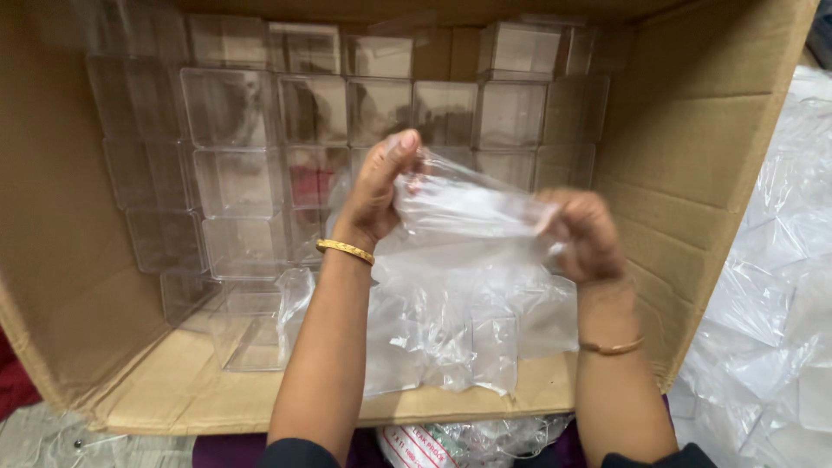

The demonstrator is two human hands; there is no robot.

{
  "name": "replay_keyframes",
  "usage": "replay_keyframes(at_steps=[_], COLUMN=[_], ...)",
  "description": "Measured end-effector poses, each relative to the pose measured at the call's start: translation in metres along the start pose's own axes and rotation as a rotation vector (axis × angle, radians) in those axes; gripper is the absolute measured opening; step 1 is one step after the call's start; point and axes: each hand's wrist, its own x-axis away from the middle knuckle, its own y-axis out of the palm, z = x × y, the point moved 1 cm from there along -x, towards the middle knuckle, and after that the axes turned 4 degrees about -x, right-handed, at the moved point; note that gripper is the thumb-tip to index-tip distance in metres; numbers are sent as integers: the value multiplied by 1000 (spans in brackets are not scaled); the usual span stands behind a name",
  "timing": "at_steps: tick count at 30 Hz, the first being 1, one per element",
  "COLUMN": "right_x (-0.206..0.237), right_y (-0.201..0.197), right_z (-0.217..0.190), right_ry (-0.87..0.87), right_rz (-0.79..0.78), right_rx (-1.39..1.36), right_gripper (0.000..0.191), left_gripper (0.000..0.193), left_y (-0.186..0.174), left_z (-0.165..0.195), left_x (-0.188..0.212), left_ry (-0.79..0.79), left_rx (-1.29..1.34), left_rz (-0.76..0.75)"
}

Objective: The person sits on the floor in front of a large cardboard box filled with clear plastic boxes wrapped in plastic bags. They pull plastic bags out of the box, open each bag, remove the clear plastic box inside, and place the box into the compartment grid inside the carton, setting used bags aside.

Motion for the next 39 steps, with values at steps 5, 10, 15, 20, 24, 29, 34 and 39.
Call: replay_keyframes(at_steps=[5, 10, 15, 20, 24, 29, 34, 39], right_x=[-82, -179, -205, -206, -216, -215, -148, -77], right_y=[-39, -72, -99, -107, -95, -82, -49, 9], right_z=[-19, 1, 39, 38, 23, -21, -46, -14], right_ry=[-148, -184, 50, -61, -22, 86, -287, -32], right_rz=[314, 224, 279, 307, 242, 285, 231, 184], right_rx=[897, 1849, 2048, 2117, 2158, 1940, 1459, 624], right_gripper=[35, 94, 112, 102, 104, 101, 110, 97], left_gripper=[38, 35, 34, 36, 38, 38, 54, 62], left_y=[-14, -37, -47, -40, -33, -52, -96, -55], left_z=[-1, 21, 26, 8, -1, 23, 55, -1], left_x=[-12, 6, 23, 21, 19, 33, 35, 31], left_ry=[32, -31, -65, -77, -66, -280, -803, 97], left_rx=[-207, -386, -395, -362, -413, -715, -1605, -1085], left_rz=[83, 13, 135, 156, 128, -154, 292, 117])
